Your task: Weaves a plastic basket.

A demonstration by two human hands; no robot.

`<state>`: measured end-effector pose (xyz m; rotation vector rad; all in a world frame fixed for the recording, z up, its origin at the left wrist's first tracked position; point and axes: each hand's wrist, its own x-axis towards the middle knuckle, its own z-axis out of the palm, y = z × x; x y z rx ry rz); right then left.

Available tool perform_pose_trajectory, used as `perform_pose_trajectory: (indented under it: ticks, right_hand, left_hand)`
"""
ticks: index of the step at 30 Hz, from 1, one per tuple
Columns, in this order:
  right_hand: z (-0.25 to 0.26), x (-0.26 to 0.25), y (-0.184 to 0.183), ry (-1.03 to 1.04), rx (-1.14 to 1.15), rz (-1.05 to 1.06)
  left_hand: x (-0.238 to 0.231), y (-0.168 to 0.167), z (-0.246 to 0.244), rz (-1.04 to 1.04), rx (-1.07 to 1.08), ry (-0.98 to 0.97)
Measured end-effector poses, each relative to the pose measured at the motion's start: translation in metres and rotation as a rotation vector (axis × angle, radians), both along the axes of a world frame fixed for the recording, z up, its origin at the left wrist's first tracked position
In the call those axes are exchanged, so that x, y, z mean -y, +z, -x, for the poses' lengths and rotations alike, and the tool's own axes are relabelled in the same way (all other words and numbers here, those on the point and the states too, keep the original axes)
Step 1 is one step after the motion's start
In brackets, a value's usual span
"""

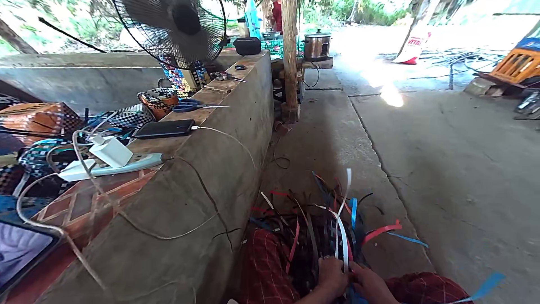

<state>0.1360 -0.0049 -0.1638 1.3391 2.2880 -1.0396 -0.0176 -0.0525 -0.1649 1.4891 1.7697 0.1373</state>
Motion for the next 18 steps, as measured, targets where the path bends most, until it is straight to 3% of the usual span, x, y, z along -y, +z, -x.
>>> perform_pose_trajectory:
  ticks: [12,15,18]
  right_hand:
    - [0.005,-0.017,-0.003,0.015,-0.008,0.006]
    - [-0.009,-0.022,0.003,-0.050,-0.210,0.010]
    - [-0.036,-0.028,0.030,-0.245,-0.621,0.066]
  left_hand:
    - [-0.002,-0.004,0.001,-0.018,-0.031,-0.016]
    - [-0.003,-0.009,0.009,0.021,-0.012,0.015]
    - [-0.007,-0.014,0.014,0.029,0.006,0.052]
